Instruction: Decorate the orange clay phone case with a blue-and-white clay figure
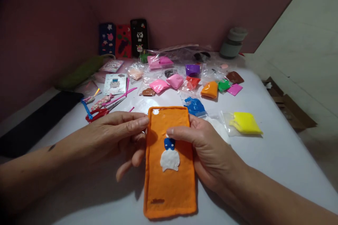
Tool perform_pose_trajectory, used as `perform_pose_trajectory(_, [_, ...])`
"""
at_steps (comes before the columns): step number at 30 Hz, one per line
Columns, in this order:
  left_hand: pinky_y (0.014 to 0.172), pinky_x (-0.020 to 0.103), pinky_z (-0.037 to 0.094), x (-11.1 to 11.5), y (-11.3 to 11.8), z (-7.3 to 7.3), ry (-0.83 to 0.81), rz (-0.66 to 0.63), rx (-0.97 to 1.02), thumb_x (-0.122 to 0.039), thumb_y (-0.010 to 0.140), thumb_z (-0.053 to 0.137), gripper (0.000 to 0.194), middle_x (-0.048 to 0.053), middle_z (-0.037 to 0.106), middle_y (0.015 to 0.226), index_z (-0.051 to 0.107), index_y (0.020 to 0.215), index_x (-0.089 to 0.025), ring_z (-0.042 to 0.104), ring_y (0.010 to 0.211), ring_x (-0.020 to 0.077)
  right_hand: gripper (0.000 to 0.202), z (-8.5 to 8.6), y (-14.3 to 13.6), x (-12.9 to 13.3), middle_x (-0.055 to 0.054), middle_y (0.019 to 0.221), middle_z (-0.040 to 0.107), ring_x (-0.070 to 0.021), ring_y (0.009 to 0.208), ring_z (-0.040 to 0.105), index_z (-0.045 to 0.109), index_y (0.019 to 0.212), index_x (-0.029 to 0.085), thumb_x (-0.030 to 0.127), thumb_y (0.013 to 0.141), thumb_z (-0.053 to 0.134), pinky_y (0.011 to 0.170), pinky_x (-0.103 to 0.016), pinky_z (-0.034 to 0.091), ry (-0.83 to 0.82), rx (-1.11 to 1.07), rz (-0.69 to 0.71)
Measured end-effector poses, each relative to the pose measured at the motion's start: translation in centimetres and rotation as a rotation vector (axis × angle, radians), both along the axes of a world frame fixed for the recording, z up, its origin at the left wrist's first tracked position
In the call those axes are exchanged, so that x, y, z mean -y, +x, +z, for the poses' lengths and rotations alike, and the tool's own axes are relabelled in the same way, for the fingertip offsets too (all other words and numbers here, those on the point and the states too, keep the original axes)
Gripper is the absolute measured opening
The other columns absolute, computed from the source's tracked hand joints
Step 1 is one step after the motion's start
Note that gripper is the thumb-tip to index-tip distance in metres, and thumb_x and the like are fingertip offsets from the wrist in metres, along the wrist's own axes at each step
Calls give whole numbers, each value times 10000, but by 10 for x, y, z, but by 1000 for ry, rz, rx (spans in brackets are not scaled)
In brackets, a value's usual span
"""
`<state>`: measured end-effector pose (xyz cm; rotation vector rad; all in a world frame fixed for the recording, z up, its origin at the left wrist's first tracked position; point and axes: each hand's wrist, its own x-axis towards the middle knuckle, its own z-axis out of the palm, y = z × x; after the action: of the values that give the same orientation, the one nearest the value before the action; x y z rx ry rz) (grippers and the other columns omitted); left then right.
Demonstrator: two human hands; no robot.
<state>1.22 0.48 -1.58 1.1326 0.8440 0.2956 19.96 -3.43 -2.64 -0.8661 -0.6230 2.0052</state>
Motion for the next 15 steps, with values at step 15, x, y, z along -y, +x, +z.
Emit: perform_pose_trajectory(15, [673, 338, 403, -5, -3, -2, 958, -157, -964, -177, 819, 418, 217, 143, 640, 967, 552, 988, -157, 611, 867, 294, 272, -2, 11, -9, -17, 803, 734, -195, 750, 686, 692, 850, 210, 29, 660, 624, 709, -299, 565, -157, 91, -131])
